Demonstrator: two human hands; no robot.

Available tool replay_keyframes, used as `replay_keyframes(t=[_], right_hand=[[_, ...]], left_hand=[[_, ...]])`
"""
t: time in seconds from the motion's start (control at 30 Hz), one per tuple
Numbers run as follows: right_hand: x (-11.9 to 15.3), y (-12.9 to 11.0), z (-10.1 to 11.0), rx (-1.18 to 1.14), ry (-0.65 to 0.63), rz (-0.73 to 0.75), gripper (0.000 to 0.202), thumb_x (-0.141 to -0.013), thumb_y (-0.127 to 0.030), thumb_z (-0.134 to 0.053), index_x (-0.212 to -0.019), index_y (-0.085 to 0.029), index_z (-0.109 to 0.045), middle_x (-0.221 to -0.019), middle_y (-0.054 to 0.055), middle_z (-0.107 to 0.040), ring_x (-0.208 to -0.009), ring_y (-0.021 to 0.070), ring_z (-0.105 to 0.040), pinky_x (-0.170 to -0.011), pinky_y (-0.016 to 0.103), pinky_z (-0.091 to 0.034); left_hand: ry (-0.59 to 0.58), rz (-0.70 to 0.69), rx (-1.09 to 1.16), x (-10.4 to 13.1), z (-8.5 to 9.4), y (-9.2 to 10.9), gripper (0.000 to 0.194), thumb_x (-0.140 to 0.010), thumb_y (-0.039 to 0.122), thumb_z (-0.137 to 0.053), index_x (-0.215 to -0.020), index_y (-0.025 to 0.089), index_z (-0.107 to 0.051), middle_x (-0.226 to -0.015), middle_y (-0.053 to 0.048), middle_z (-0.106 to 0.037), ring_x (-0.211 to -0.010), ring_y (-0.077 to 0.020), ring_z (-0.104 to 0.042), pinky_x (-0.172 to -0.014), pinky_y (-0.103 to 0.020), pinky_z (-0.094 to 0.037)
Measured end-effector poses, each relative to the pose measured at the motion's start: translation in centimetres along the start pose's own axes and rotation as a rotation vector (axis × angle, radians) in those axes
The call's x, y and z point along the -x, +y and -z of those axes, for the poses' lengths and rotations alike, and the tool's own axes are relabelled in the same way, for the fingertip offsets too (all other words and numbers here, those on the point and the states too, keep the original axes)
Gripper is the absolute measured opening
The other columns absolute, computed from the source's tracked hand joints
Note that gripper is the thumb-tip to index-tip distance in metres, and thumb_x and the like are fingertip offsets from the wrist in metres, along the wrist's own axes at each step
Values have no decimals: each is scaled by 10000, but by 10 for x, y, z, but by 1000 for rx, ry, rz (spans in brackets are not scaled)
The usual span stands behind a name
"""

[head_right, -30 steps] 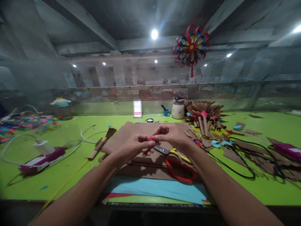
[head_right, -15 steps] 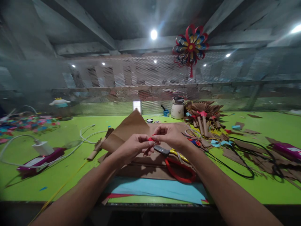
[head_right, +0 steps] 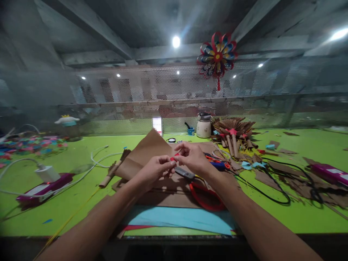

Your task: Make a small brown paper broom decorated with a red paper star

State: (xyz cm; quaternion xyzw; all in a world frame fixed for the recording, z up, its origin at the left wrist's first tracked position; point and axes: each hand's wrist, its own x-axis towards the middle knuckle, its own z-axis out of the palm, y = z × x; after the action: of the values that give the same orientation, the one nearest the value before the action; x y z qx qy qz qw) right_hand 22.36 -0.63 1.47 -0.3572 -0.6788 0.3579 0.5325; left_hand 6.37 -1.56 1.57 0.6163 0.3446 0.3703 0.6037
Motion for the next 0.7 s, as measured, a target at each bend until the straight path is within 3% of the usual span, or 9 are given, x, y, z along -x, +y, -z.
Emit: replay_keyframes(t=[0.17,0.27,0.43,0.7], right_hand=[[-1,2,-3,77,53,-11,249,-625,-278,-679,-787,-128,-563,-538,-32,-537,-436,92,-507,-443,223,-390],[1,-3,-3,10,54,-75,273,-605,-291,-693,-787,-126,-574,-513,-38,-533,-424,85,-486,-439,219,-372],[4,-9,2,-193,-111,-213,246,-589,-284,-713,-724,-107,-609,-602,7,-595,-456,64,-471,-461,216,-362],[3,-11,14,-277,-268,-237,229,-606,-264,-716,-729,-124,-582,-597,18,-623,-494,110,-565,-509,251,-436]], left_hand=[[35,-65,-93,-1,-2,-1,253,-683,357,-625,-667,124,-529,-522,27,-513,-430,-52,-416,-445,-195,-277],[60,-112,-150,-5,-1,-5,246,-712,361,-580,-656,134,-501,-510,37,-484,-440,-58,-413,-441,-191,-270],[51,-233,-358,-12,8,-13,223,-776,363,-495,-715,148,-496,-548,35,-483,-486,-76,-429,-460,-197,-303],[44,-361,-573,-8,11,-9,193,-833,327,-436,-809,156,-521,-689,7,-524,-592,-92,-467,-526,-212,-348]])
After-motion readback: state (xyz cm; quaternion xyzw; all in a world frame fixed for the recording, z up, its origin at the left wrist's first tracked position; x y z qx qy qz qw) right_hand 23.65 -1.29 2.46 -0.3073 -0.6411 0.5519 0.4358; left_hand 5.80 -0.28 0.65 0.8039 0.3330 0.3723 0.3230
